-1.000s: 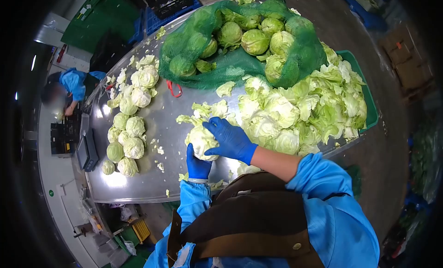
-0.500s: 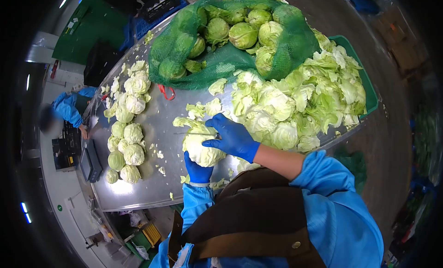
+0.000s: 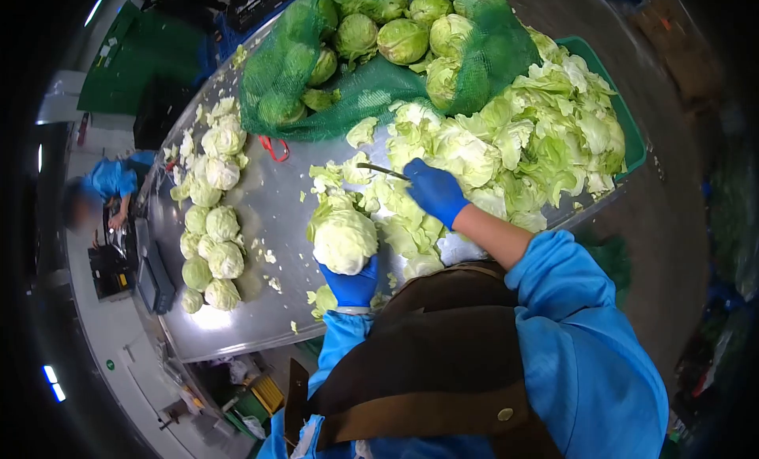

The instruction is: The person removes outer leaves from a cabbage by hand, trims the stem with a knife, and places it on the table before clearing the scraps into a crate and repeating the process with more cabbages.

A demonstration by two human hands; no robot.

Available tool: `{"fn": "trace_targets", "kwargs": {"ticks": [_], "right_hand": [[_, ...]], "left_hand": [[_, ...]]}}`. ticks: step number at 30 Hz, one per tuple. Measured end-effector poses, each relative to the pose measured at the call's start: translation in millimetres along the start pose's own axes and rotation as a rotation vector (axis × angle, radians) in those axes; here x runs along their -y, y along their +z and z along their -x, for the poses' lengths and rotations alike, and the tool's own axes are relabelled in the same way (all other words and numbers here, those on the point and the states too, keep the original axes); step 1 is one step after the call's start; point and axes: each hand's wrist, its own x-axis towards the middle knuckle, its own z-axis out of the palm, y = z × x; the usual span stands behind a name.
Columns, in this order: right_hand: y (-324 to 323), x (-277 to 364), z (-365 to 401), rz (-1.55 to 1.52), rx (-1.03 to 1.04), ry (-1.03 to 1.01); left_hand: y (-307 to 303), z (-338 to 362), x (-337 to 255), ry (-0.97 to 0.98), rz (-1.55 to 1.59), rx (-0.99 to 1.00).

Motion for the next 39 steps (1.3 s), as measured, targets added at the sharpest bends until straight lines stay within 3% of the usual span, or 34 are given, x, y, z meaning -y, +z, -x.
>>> {"fn": "trace_targets", "kwargs": {"ticks": [2, 4, 6, 7, 10, 11, 14, 15, 18, 19, 22, 24, 26, 30, 39], "right_hand": [[-9.8, 36.6, 8.4, -0.180, -0.008, -0.089], [-7.2, 75.4, 15.1, -0.346, 0.254, 0.012], [26.7, 73.1, 21.2, -0.297, 0.296, -0.092], [31.3, 69.0, 20.7, -0.302, 0.317, -0.050], [35.6, 37.2, 2.8, -0.316, 0.353, -0.091], [38.3, 28.2, -3.4, -0.281, 0.369, -0.100], [25.7, 22.8, -16.4, -0.358, 0.485, -0.084], [24.3, 27.2, -17.8, -0.354, 0.478, -0.072], [18.9, 38.9, -21.6, -0.335, 0.425, -0.041], [19.6, 41.9, -21.0, -0.280, 0.211, -0.074], [-9.9, 46.2, -10.5, -0.114, -0.141, -0.258], [-1.5, 35.7, 3.7, -0.066, -0.122, -0.369], [-9.6, 35.7, 18.5, 0.017, 0.183, -0.256], [-2.2, 42.1, 25.5, 0.145, 0.135, -0.180], [6.5, 46.6, 0.3, 0.454, 0.078, -0.293]], "left_hand": [[-3.7, -2.3, 2.6, -0.242, 0.508, -0.095], [-8.1, 1.1, 8.2, -0.476, 0.956, -0.114], [-11.5, 2.0, 17.0, -0.713, 1.338, -0.044], [-8.0, 6.2, 16.4, -0.800, 1.210, -0.174], [-35.2, 19.2, 21.0, -1.004, 0.774, 0.036], [-43.9, 19.9, 19.9, -1.010, 0.522, -0.094], [-30.7, 12.2, 0.0, 0.083, -0.513, -0.206], [-32.5, -4.6, -11.7, 0.437, -0.909, -0.021], [-19.2, -39.8, 6.7, 0.210, -0.606, 0.176], [-16.2, -46.6, 5.0, 0.142, -0.565, 0.130], [-6.2, -63.4, 6.3, -0.043, -0.420, 0.009], [-3.3, -70.7, 21.3, -0.141, -0.312, -0.074], [1.4, -70.5, 18.5, -0.106, -0.405, -0.046], [13.4, -68.4, 8.7, -0.117, -0.499, -0.058], [17.8, -78.9, 19.5, -0.073, -0.372, -0.073]]}}
